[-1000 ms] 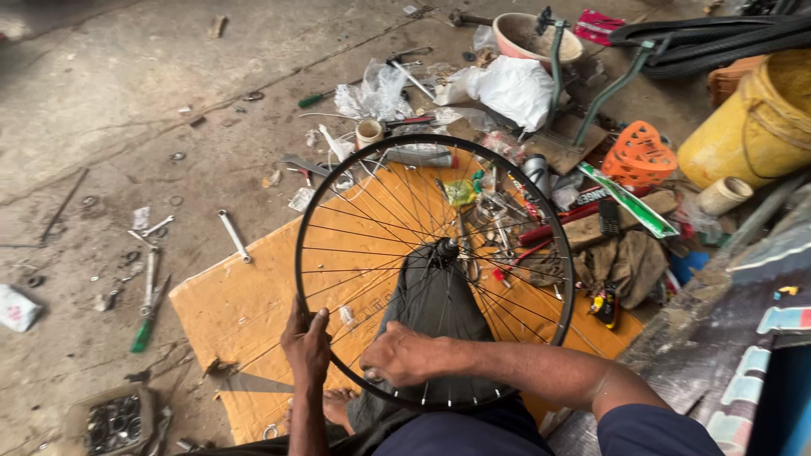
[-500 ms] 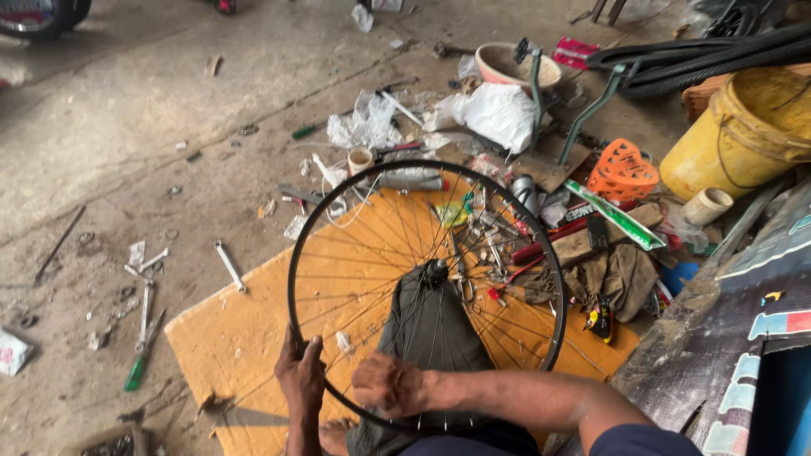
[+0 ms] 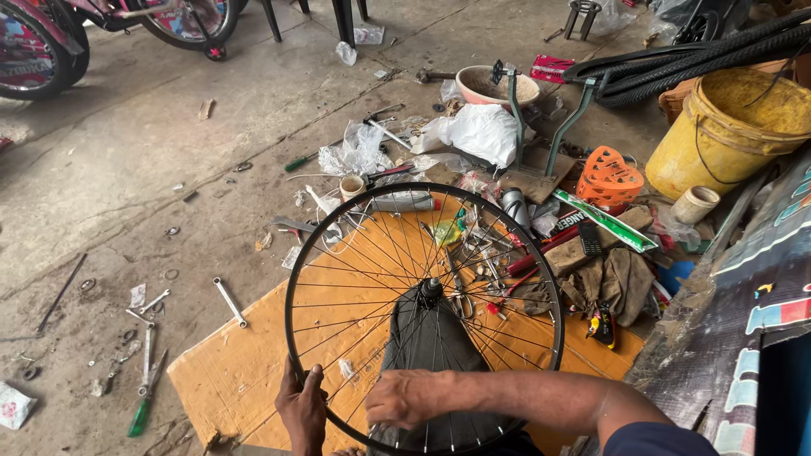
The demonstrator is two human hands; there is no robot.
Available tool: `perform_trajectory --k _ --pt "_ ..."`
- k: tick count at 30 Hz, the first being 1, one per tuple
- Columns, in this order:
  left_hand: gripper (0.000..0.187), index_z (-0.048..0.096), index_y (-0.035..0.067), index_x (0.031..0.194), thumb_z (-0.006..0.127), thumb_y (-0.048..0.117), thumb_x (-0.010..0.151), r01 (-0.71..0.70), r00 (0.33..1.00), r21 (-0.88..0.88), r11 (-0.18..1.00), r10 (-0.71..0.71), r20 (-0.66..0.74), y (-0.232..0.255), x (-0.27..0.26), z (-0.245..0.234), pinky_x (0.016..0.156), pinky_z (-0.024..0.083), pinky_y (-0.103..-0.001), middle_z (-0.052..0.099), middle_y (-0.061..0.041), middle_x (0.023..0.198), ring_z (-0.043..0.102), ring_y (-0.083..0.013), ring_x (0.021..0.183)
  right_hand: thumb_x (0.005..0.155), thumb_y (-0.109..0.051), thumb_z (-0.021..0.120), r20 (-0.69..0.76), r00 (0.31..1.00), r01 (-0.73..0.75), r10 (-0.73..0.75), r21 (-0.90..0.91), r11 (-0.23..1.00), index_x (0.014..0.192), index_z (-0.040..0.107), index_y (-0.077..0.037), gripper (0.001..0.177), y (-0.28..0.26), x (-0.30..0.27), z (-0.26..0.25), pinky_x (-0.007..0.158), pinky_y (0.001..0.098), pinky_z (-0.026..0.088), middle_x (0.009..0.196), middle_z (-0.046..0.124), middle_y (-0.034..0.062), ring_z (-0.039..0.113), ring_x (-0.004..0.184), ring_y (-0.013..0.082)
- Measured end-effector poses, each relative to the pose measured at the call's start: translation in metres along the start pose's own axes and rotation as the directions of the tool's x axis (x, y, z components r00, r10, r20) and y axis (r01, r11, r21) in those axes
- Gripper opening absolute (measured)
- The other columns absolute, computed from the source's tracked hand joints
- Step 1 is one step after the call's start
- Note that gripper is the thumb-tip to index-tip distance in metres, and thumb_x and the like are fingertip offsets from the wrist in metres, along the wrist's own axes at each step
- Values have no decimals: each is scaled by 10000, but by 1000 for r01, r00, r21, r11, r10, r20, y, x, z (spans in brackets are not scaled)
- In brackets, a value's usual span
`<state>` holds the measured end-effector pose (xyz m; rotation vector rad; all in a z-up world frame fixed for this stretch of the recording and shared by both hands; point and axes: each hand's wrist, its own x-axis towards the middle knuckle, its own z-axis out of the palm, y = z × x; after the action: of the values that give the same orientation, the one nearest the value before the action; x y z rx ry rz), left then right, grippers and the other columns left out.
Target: The person sits on the floor and uses a spoke wrench to tighten the nipples on a bicycle wheel rim. The person rotates the wheel to access different spokes and continues tightening them throughout the clip.
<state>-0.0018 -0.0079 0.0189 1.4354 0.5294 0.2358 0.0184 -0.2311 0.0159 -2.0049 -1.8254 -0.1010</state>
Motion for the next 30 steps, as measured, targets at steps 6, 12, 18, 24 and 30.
perform_trajectory --k 6,12,18,24,30 --pt "583 550 91 1489 699 93 925 9 1000 84 996 -10 3 2 1 -3 459 417 -334 570 -69 694 512 -136 526 930 7 652 84 993 -70 80 -119 990 790 539 -116 219 24 -11 -11 648 315 469 680 494 -24 486 606 116" --pt "611 540 93 1490 705 75 902 24 1000 5 1000 -24 -12 -7 7 2 469 422 -321 620 -56 730 506 -123 539 908 -362 797 111 979 -166 172 -64 984 793 557 -79 388 2 1 -32 658 364 462 697 515 -1 533 634 155" --pt "615 549 94 1495 704 75 900 5 1000 -7 1000 -5 0 -4 3 1 450 392 -318 553 -43 702 462 -117 525 890 -462 754 24 984 -168 176 -205 964 1011 556 -102 428 -7 1 -11 812 450 464 831 560 7 585 737 171" --pt "604 543 79 1493 702 71 911 -78 997 37 996 78 -1 0 0 -2 457 412 -296 549 -22 690 496 -98 534 871 -434 759 -159 982 -144 107 -250 958 1084 499 -98 475 -12 0 6 794 449 443 880 541 27 568 766 206" --pt "598 556 88 1497 690 65 915 -44 999 -21 999 44 13 5 0 0 447 378 -298 520 -4 686 465 -95 536 973 -433 734 65 965 -237 252 -186 954 907 500 -130 388 -13 4 1 714 402 422 747 482 -15 515 646 130"
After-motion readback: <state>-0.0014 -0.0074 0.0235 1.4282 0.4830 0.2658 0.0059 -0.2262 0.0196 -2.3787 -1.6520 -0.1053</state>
